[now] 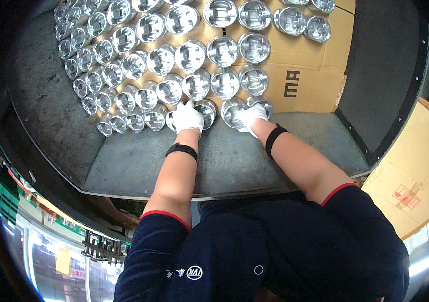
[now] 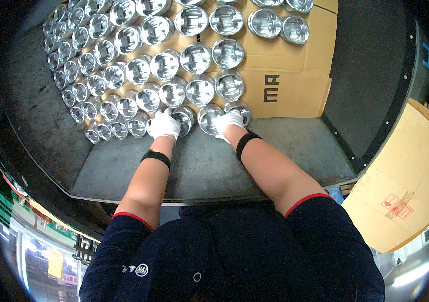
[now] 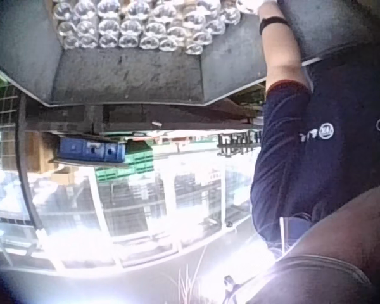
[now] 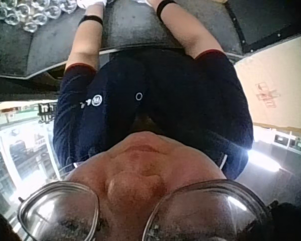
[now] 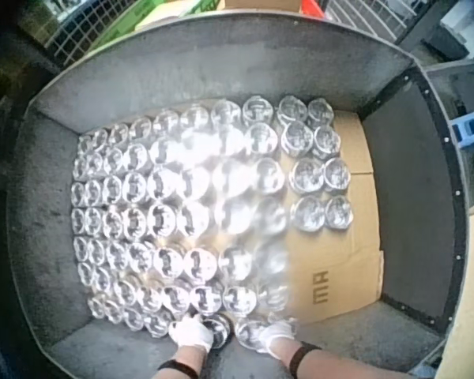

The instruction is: The recorder is inspecting and measuring pistons at a workbench using dial gauges, then sorting and packing them into a bin.

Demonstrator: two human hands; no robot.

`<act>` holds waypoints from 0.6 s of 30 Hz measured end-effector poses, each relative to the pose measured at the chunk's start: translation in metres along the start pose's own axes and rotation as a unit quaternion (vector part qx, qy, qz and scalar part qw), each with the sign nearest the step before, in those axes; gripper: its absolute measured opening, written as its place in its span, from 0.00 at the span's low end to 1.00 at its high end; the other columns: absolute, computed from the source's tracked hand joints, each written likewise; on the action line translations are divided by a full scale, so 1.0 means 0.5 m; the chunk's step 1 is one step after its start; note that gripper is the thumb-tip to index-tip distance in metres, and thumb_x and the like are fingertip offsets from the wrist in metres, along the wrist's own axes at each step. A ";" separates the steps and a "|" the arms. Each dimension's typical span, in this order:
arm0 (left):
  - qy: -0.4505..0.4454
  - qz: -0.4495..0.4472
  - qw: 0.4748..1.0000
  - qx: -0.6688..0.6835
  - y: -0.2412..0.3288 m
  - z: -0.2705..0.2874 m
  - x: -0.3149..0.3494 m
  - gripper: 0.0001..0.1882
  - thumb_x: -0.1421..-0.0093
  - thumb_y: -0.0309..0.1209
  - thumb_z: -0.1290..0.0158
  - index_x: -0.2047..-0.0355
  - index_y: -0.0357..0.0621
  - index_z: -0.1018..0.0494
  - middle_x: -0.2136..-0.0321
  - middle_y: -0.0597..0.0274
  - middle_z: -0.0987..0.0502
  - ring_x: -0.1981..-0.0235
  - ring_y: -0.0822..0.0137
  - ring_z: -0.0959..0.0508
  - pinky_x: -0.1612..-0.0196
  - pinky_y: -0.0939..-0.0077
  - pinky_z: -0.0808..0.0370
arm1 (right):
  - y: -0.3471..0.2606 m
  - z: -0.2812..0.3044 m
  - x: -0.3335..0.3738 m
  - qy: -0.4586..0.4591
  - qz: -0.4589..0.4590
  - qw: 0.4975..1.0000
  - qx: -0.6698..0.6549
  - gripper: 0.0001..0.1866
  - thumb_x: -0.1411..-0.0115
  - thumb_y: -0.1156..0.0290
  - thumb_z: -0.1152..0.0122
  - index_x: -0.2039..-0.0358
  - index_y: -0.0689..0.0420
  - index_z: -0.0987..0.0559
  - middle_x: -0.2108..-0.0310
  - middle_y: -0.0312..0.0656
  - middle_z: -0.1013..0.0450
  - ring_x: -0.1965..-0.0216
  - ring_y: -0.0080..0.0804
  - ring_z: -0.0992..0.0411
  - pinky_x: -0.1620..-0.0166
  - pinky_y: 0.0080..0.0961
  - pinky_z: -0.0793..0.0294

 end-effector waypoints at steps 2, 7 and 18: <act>0.049 -0.026 0.998 0.017 -0.021 -0.021 -0.003 0.18 0.41 0.35 0.48 0.50 0.52 0.22 0.47 0.51 0.26 0.45 0.51 0.25 0.44 0.54 0.29 | -0.011 -0.025 0.020 -0.044 -0.041 0.994 -0.087 0.37 0.44 0.64 0.29 0.37 0.59 0.34 0.44 0.48 0.29 0.48 0.40 0.24 0.53 0.38 0.18; -0.016 -0.090 0.995 0.050 -0.040 -0.008 -0.031 0.25 0.42 0.48 0.40 0.47 0.52 0.23 0.46 0.50 0.25 0.46 0.52 0.24 0.44 0.57 0.28 | 0.016 -0.030 -0.023 0.068 0.036 0.986 0.148 0.31 0.49 0.52 0.27 0.53 0.63 0.21 0.56 0.51 0.20 0.61 0.37 0.18 0.60 0.32 0.18; -0.073 -0.030 0.996 -0.052 -0.027 0.009 -0.036 0.19 0.36 0.37 0.52 0.51 0.45 0.19 0.46 0.54 0.21 0.45 0.57 0.22 0.42 0.61 0.27 | -0.001 -0.029 -0.012 0.099 0.045 0.928 0.356 0.34 0.44 0.42 0.41 0.52 0.61 0.18 0.52 0.51 0.21 0.50 0.39 0.22 0.52 0.35 0.21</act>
Point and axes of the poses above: each hand's wrist, its own x-axis away from the middle knuckle, its own z-axis out of the back of the hand, y = z × x, the point moved 1 cm from there along -x, towards the middle knuckle
